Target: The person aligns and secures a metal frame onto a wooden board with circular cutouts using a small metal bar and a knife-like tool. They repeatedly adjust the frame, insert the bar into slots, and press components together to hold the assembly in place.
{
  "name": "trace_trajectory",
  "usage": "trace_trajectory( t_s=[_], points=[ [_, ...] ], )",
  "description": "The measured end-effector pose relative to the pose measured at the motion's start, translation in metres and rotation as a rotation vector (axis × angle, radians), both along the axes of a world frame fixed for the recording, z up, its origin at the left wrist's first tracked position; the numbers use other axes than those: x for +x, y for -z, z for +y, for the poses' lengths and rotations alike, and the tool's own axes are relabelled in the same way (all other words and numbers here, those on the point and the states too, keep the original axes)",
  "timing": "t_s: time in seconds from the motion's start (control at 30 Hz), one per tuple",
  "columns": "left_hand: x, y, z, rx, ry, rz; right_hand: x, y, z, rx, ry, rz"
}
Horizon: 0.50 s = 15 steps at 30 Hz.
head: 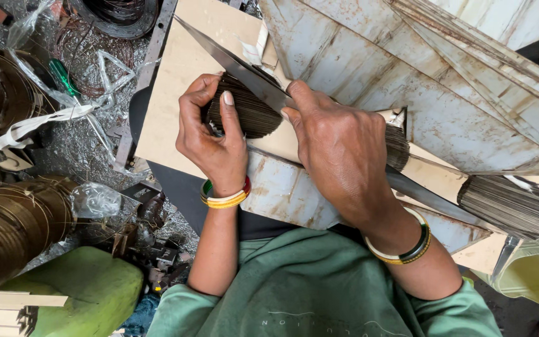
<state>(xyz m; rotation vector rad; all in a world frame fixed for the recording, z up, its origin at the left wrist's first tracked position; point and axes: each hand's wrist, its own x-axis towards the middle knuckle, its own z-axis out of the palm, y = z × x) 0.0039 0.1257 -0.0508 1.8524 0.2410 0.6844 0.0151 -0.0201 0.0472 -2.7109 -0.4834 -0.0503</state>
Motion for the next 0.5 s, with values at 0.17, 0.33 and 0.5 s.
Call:
trace_trajectory(
  t_s=[0.17,0.33,0.5],
  points=[
    [-0.001,0.001,0.004,-0.006,0.011,0.002,0.002,0.002,0.006,-0.001,-0.013,-0.017],
    [-0.001,0.005,0.002,-0.004,-0.017,0.008,0.001,0.010,0.003,-0.023,0.024,0.009],
    [-0.001,0.004,0.000,0.048,-0.034,0.001,-0.001,0.012,-0.001,-0.007,0.014,0.005]
  ],
)
